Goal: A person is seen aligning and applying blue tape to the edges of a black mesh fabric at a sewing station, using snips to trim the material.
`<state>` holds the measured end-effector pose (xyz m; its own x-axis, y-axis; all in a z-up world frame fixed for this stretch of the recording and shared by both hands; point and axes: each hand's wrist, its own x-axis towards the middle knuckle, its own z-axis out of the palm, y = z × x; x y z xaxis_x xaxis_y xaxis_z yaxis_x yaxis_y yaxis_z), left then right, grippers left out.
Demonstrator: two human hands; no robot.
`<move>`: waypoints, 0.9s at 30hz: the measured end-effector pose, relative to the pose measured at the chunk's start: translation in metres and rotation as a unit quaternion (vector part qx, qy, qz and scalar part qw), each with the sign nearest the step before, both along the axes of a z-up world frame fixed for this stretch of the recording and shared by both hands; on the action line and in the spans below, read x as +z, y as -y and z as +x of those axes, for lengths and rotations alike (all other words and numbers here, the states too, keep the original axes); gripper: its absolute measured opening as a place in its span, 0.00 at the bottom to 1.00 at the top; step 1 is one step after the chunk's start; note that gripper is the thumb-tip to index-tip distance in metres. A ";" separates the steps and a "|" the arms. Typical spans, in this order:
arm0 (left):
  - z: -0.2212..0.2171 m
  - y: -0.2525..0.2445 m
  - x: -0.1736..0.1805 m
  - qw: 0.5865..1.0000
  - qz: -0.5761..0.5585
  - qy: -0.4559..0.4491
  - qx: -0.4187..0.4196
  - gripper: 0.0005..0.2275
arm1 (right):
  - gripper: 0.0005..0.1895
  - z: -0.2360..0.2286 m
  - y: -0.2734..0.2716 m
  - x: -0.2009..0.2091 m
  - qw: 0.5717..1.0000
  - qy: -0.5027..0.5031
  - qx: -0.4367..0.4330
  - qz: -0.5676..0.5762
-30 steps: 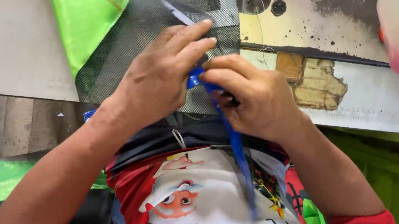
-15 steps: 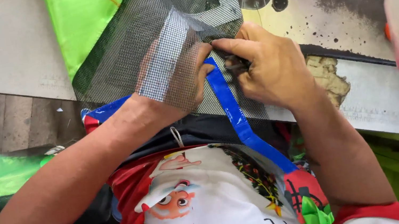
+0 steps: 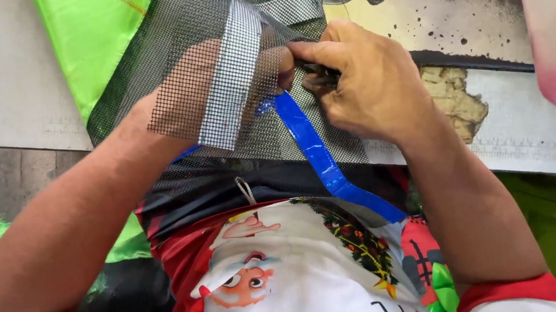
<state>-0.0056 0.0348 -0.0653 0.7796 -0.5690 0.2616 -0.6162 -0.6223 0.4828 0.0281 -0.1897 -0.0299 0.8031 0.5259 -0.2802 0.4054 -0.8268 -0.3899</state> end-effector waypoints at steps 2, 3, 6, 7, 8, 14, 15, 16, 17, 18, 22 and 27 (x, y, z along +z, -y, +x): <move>0.003 -0.001 0.017 0.998 -0.010 -0.002 -0.058 0.09 | 0.27 -0.001 -0.002 0.000 1.000 0.003 0.000 -0.018; 0.005 -0.001 0.021 0.998 -0.011 -0.002 -0.060 0.09 | 0.27 -0.001 -0.001 -0.003 1.000 0.003 -0.003 -0.018; 0.006 -0.007 0.025 0.992 -0.020 -0.003 -0.123 0.07 | 0.24 -0.001 0.003 -0.014 0.999 0.039 0.000 -0.032; 0.002 -0.011 0.019 0.993 0.033 0.037 -0.109 0.10 | 0.23 -0.002 0.006 -0.019 0.996 0.085 0.016 0.022; -0.001 -0.016 0.012 0.989 0.085 0.077 -0.095 0.13 | 0.21 -0.002 0.009 -0.024 0.988 0.132 0.033 0.076; -0.009 -0.014 0.004 0.987 -0.131 0.012 -0.087 0.07 | 0.18 -0.004 0.010 -0.026 0.979 0.171 0.052 0.102; -0.011 -0.011 0.009 0.987 -0.133 0.012 -0.086 0.07 | 0.18 -0.004 0.009 -0.025 0.979 0.170 0.054 0.101; -0.013 -0.007 0.013 0.987 -0.132 0.028 -0.089 0.05 | 0.18 -0.003 0.008 -0.024 0.981 0.160 0.050 0.092; -0.014 -0.002 0.018 0.986 -0.133 0.042 -0.095 0.06 | 0.19 -0.004 0.009 -0.023 0.984 0.149 0.044 0.082; -0.018 -0.005 0.014 0.985 -0.136 0.041 -0.097 0.06 | 0.19 -0.005 0.008 -0.020 0.985 0.148 0.042 0.079; -0.019 -0.013 0.005 0.980 -0.174 -0.069 -0.070 0.07 | 0.22 -0.003 0.006 -0.010 0.993 0.085 0.010 0.075; -0.016 -0.005 0.004 0.977 -0.150 -0.149 0.024 0.04 | 0.22 -0.004 0.010 0.002 0.969 0.009 -0.083 0.233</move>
